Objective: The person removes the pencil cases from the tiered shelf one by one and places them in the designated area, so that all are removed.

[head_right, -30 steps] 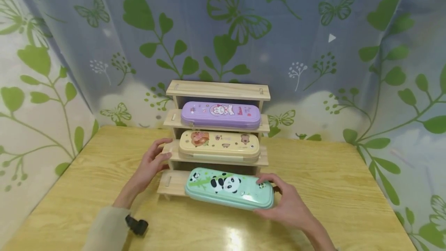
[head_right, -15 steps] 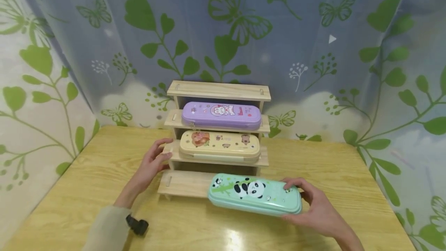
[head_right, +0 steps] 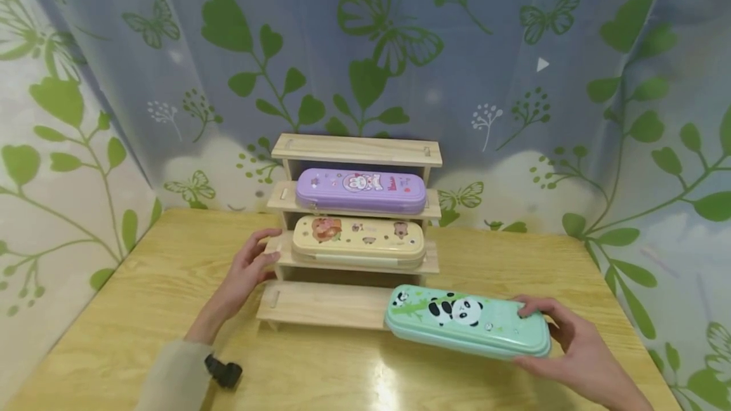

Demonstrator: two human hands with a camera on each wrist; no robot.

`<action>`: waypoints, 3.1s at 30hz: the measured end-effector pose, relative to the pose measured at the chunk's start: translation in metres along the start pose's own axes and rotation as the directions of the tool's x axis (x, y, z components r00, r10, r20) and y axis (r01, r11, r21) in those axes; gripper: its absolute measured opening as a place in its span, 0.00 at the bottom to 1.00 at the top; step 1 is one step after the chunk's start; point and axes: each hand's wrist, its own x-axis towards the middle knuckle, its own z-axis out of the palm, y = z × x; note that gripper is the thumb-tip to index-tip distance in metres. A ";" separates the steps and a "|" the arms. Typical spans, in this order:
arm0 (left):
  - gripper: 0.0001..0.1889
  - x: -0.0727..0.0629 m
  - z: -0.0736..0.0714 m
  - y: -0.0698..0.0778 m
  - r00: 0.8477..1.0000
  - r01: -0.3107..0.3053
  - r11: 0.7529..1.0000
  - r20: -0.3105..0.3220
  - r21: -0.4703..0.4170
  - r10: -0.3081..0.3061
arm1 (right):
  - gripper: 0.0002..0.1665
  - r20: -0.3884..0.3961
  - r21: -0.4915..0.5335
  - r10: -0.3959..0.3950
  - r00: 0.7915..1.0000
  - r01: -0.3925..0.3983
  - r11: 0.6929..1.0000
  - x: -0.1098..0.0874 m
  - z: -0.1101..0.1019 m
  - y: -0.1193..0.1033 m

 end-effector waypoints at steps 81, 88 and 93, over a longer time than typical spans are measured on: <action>0.23 -0.002 0.003 -0.004 1.000 -0.030 0.999 -0.007 -0.009 0.030 | 0.35 -0.390 -0.332 0.383 0.838 -0.515 0.790 0.060 0.057 0.013; 0.24 -0.002 0.002 -0.003 0.999 -0.045 0.999 -0.003 -0.014 0.045 | 0.38 -0.346 -0.340 0.415 0.841 -0.525 0.780 0.057 0.061 0.017; 0.23 -0.001 0.002 -0.003 0.999 -0.048 0.999 -0.002 -0.010 0.048 | 0.39 -0.325 -0.349 0.415 0.850 -0.516 0.782 0.054 0.063 0.017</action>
